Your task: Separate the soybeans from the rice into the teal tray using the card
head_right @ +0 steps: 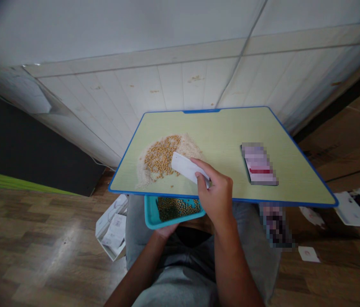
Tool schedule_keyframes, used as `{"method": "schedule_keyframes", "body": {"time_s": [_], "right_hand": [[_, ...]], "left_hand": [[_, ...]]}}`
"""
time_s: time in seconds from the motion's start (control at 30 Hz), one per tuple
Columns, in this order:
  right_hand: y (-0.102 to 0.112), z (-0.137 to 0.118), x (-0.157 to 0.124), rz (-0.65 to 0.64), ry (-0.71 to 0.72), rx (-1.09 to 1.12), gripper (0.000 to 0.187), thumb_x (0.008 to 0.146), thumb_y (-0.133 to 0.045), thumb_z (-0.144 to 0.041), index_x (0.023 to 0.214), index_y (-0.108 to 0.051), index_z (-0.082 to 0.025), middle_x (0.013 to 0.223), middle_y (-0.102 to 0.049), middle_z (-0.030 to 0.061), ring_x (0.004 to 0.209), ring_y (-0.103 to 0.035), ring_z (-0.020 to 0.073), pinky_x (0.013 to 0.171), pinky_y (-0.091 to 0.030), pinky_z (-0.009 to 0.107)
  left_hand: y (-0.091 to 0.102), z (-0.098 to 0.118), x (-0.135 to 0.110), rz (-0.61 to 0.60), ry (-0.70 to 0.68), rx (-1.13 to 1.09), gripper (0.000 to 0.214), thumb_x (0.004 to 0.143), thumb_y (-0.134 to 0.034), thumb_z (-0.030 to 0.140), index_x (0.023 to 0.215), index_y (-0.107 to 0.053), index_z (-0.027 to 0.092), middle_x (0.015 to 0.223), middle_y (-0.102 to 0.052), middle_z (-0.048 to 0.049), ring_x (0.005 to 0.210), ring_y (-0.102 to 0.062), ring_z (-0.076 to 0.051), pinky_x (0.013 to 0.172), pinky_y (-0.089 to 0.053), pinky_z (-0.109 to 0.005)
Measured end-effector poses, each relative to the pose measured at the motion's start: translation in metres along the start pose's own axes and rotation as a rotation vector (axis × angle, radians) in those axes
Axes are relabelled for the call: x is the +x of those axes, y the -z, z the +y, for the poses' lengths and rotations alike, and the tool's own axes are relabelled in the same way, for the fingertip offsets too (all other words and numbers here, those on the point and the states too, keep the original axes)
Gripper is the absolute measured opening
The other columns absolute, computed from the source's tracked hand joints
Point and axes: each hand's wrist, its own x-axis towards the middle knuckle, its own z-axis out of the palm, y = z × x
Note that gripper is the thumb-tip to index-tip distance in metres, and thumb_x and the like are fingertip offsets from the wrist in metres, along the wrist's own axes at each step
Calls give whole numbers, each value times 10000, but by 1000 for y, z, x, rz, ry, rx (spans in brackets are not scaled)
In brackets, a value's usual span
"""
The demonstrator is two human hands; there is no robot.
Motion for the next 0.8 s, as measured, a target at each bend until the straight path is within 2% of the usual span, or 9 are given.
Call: {"method": "schedule_keyframes", "body": {"time_s": [0.13, 0.3, 0.53, 0.73, 0.8], "right_hand": [[0, 0, 0, -2, 4, 5, 349, 965, -658, -197, 1244, -854, -269, 1200, -876, 44, 1071, -854, 274, 902, -708, 413], [-1, -2, -1, -10, 10, 30, 354, 967, -654, -189, 1251, -853, -261, 1209, -874, 46, 1090, -852, 267, 888, -705, 386], [-3, -1, -1, -13, 6, 42, 352, 954, -666, -185, 1238, -859, -265, 1194, -878, 41, 1067, -854, 259, 861, -700, 362], [-6, 0, 0, -30, 24, 53, 346, 962, -663, -188, 1236, -860, -261, 1191, -879, 42, 1052, -857, 252, 861, -695, 347], [-6, 0, 1, -29, 31, 57, 348, 965, -660, -186, 1238, -860, -269, 1200, -877, 40, 1068, -854, 256, 881, -695, 353]], "left_hand": [[0, 0, 1, 26, -12, 1, 552, 1088, -364, 620, 1217, -853, 399, 1499, -763, 45, 1594, -516, -275, 1383, -261, -604], [-2, 1, 0, 58, -25, -12, 542, 1095, -380, 585, 1154, -869, 359, 1477, -777, 37, 1569, -546, -278, 1385, -269, -601], [-15, 3, -6, 105, -56, -21, 556, 1107, -336, 516, 1126, -872, 371, 1259, -870, 25, 1537, -591, -284, 1380, -307, -617], [-33, 9, -12, 165, -51, 45, 497, 1087, -372, 476, 1144, -862, 409, 1371, -823, 55, 1574, -552, -298, 1353, -371, -627], [-39, 12, -14, 164, -48, 50, 501, 1084, -363, 459, 1206, -846, 413, 1421, -796, 66, 1584, -540, -303, 1344, -382, -641]]}}
